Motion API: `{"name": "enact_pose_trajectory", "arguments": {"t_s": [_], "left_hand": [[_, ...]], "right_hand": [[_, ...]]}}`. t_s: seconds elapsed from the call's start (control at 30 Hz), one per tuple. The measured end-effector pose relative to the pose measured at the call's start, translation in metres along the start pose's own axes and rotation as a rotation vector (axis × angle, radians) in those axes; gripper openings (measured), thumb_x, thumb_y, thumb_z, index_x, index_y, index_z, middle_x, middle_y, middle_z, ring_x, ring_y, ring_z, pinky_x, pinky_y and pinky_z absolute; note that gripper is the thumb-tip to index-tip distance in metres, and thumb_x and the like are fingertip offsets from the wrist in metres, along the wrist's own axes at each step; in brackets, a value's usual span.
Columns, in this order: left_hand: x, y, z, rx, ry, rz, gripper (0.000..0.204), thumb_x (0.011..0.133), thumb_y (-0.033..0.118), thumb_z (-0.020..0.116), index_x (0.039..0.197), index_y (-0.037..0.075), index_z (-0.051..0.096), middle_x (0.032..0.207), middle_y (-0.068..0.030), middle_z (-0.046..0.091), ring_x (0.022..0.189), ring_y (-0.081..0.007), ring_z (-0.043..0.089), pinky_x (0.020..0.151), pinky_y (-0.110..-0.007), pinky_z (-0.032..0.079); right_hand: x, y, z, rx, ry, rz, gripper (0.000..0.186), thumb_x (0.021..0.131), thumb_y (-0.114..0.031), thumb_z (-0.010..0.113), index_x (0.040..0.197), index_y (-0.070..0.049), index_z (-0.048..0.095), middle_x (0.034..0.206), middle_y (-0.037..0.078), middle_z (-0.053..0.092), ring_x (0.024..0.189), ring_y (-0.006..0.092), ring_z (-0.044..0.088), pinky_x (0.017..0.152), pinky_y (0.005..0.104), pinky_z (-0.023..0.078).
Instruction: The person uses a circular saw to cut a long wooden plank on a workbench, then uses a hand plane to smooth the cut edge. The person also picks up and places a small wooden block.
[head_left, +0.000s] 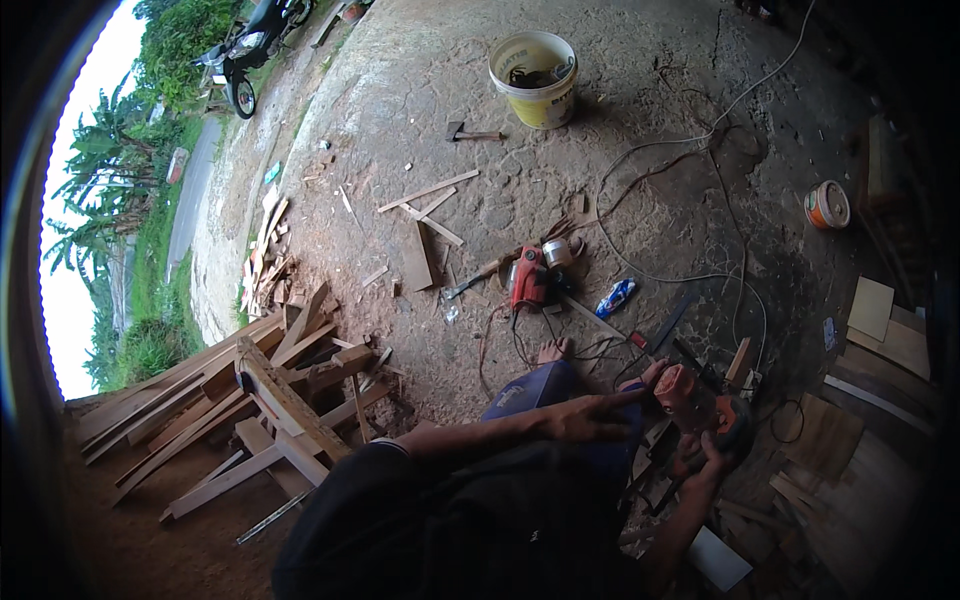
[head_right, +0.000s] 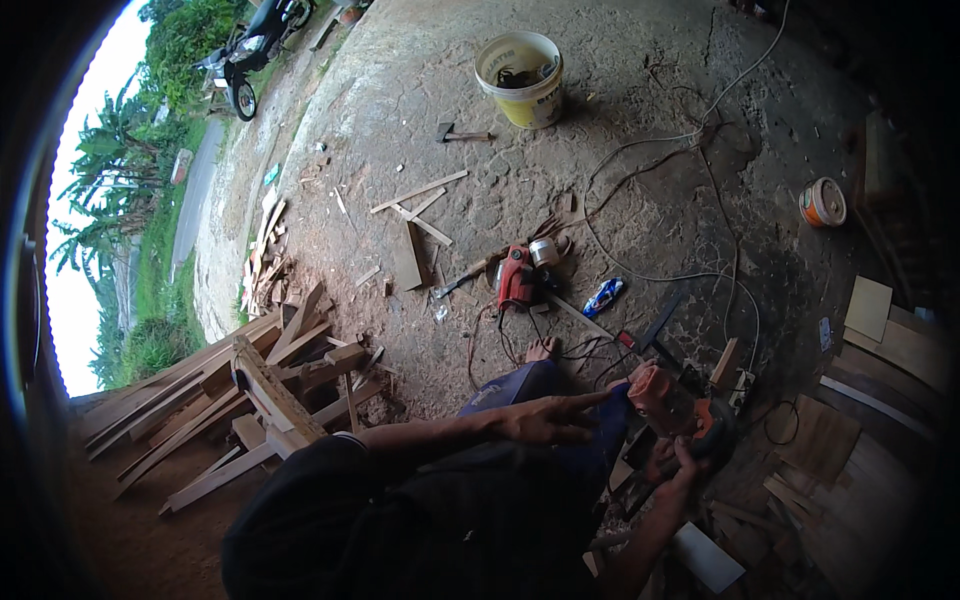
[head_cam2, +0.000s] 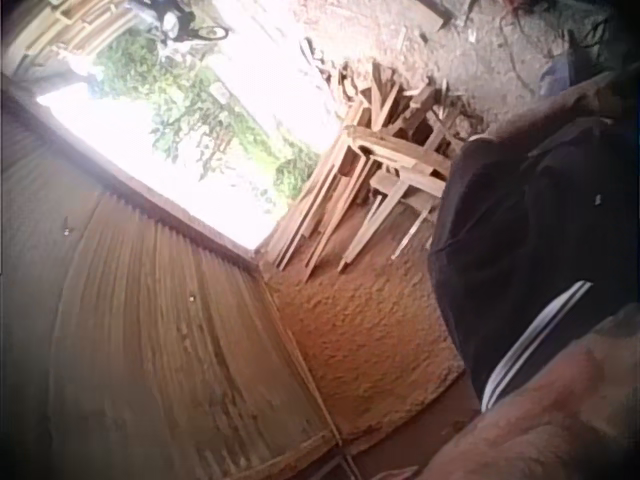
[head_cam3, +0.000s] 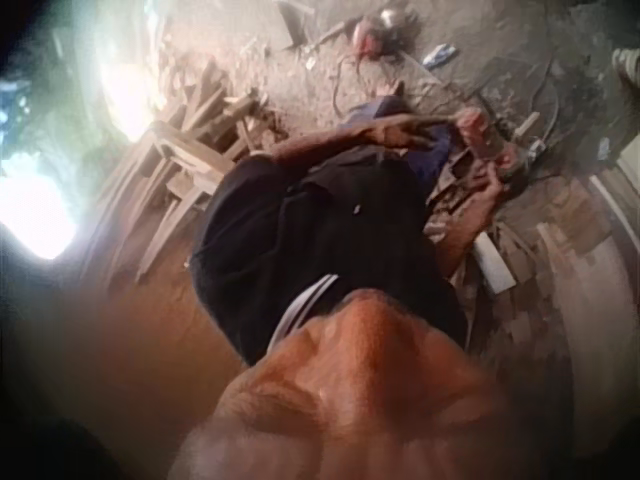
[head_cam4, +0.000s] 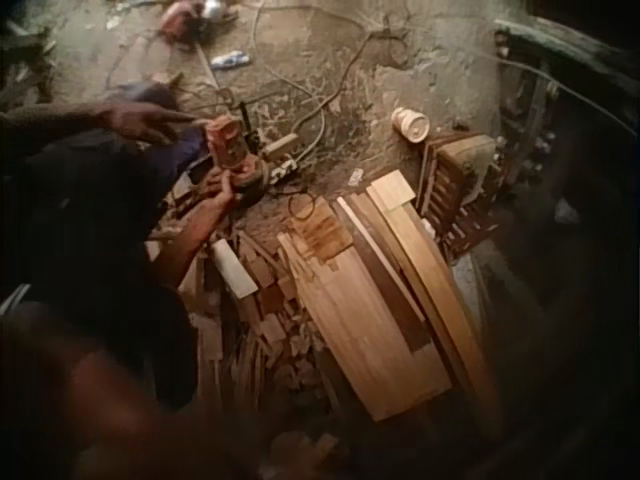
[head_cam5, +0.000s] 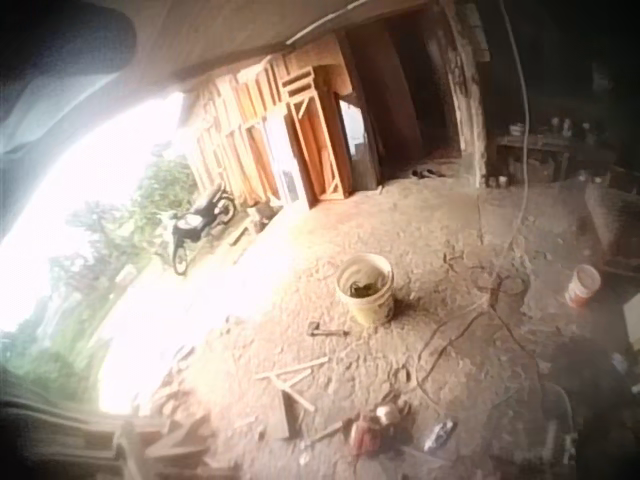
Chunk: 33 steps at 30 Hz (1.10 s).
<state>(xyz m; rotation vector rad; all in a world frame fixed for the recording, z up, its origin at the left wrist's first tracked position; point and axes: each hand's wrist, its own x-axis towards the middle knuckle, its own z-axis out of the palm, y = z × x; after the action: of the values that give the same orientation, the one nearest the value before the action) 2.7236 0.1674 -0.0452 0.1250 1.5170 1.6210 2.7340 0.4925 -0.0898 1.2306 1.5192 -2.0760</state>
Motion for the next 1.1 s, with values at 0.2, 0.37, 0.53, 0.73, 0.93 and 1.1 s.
{"name": "enact_pose_trajectory", "arguments": {"t_s": [0.2, 0.37, 0.53, 0.73, 0.93, 1.1], "left_hand": [[-0.133, -0.087, -0.106, 0.195, 0.350, -0.217, 0.069, 0.099, 0.031, 0.064, 0.155, 0.003, 0.033, 0.131, -0.0212, 0.065, 0.119, -0.0262, 0.065, 0.096, -0.037, 0.054], [-0.123, -0.091, -0.131, 0.164, 0.457, -0.084, 0.053, 0.099, 0.021, 0.064, 0.142, -0.006, 0.049, 0.095, -0.0040, 0.069, 0.084, -0.0106, 0.061, 0.079, -0.029, 0.050], [-0.057, -0.034, -0.109, 0.408, 0.393, 0.334, 0.034, 0.098, 0.015, 0.064, 0.129, 0.001, 0.063, 0.101, -0.0089, 0.074, 0.083, -0.0173, 0.066, 0.073, -0.034, 0.053], [-0.048, 0.012, -0.076, 0.895, 0.038, 0.592, 0.018, 0.095, 0.013, 0.064, 0.110, 0.005, 0.067, 0.091, -0.0128, 0.070, 0.080, -0.0335, 0.069, 0.068, -0.038, 0.054], [-0.140, -0.033, -0.045, 1.312, -0.261, 0.358, 0.019, 0.097, 0.026, 0.063, 0.102, 0.008, 0.063, 0.096, -0.0165, 0.072, 0.084, -0.0389, 0.071, 0.068, -0.047, 0.056], [-0.125, -0.068, -0.009, 1.707, -0.405, 0.807, 0.016, 0.088, 0.026, 0.065, 0.096, 0.011, 0.065, 0.081, -0.0133, 0.063, 0.069, -0.0336, 0.068, 0.057, -0.047, 0.054]], "right_hand": [[-0.097, 0.026, 0.063, 0.092, 0.079, -0.190, 0.034, 0.087, -0.004, 0.069, 0.120, -0.002, 0.060, 0.081, 0.005, 0.060, 0.059, 0.0130, 0.055, 0.055, 0.0279, 0.047], [-0.183, 0.062, 0.097, -0.100, 0.056, -0.488, 0.041, 0.086, -0.008, 0.071, 0.124, -0.002, 0.060, 0.088, 0.008, 0.064, 0.068, 0.0153, 0.061, 0.062, 0.0314, 0.052], [-0.242, 0.111, 0.121, -0.541, -0.002, -0.673, 0.052, 0.082, -0.012, 0.075, 0.130, -0.004, 0.058, 0.113, 0.014, 0.064, 0.098, 0.0264, 0.067, 0.086, 0.0407, 0.054], [-0.297, 0.185, 0.129, -0.746, -0.003, -0.946, 0.063, 0.083, -0.018, 0.073, 0.143, -0.010, 0.053, 0.143, 0.018, 0.053, 0.130, 0.0386, 0.054, 0.108, 0.0499, 0.043], [-0.370, 0.250, 0.144, -0.577, 0.116, -0.867, 0.068, 0.087, -0.023, 0.070, 0.149, -0.011, 0.045, 0.141, 0.022, 0.053, 0.130, 0.0419, 0.053, 0.109, 0.0514, 0.043], [-0.431, 0.278, 0.159, -0.533, 0.329, -0.881, 0.061, 0.089, -0.020, 0.065, 0.147, -0.010, 0.047, 0.120, 0.027, 0.063, 0.111, 0.0398, 0.065, 0.095, 0.0505, 0.051]]}}
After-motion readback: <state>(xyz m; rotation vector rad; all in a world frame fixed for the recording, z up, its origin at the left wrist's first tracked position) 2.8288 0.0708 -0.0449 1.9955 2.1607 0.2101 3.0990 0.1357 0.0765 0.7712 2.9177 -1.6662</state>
